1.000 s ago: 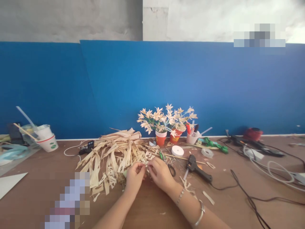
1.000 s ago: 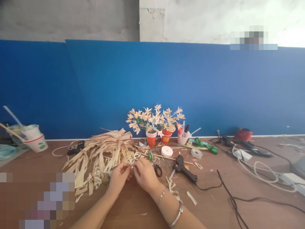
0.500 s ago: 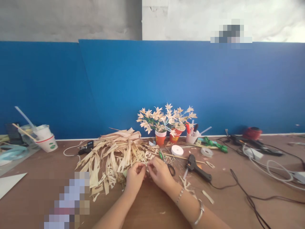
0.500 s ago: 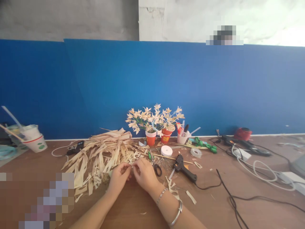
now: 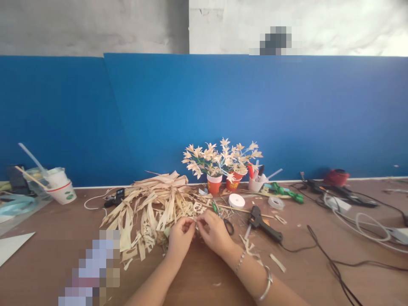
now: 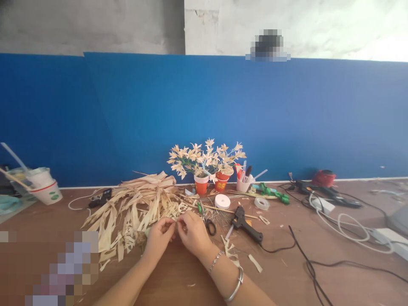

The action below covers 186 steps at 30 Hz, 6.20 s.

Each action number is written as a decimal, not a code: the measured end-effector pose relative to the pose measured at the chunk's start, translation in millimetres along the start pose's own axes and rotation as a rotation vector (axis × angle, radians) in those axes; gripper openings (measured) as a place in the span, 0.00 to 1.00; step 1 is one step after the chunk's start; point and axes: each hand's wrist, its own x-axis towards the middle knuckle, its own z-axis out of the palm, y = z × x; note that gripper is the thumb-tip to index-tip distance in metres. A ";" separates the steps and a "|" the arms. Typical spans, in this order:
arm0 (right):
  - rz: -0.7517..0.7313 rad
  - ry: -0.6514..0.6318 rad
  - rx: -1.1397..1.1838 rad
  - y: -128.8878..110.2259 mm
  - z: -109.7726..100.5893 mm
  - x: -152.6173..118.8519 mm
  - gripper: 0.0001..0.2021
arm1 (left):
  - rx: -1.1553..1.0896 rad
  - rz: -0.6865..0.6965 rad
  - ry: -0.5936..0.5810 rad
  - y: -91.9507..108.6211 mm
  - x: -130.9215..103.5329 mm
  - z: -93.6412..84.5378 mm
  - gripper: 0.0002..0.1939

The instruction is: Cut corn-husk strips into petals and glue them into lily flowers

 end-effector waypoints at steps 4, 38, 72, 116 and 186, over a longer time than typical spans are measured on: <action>0.005 0.001 -0.002 -0.2 0.2 -0.5 0.05 | 0.012 0.011 -0.003 2.6 -1.2 -0.6 0.08; 0.320 -0.032 0.565 -5.1 -5.6 7.7 0.11 | -0.119 0.033 -0.052 8.3 -4.3 -2.6 0.10; 0.102 -0.009 0.363 -7.0 -8.3 5.1 0.09 | -0.036 0.120 -0.004 7.5 -1.1 -5.5 0.05; -0.023 0.078 -0.029 -23.4 -11.1 3.1 0.03 | 0.150 0.221 -0.005 3.1 -6.8 -2.2 0.06; 0.707 -0.272 1.031 -1.8 -21.6 21.3 0.09 | -0.303 -0.155 -0.137 10.8 -4.3 0.3 0.14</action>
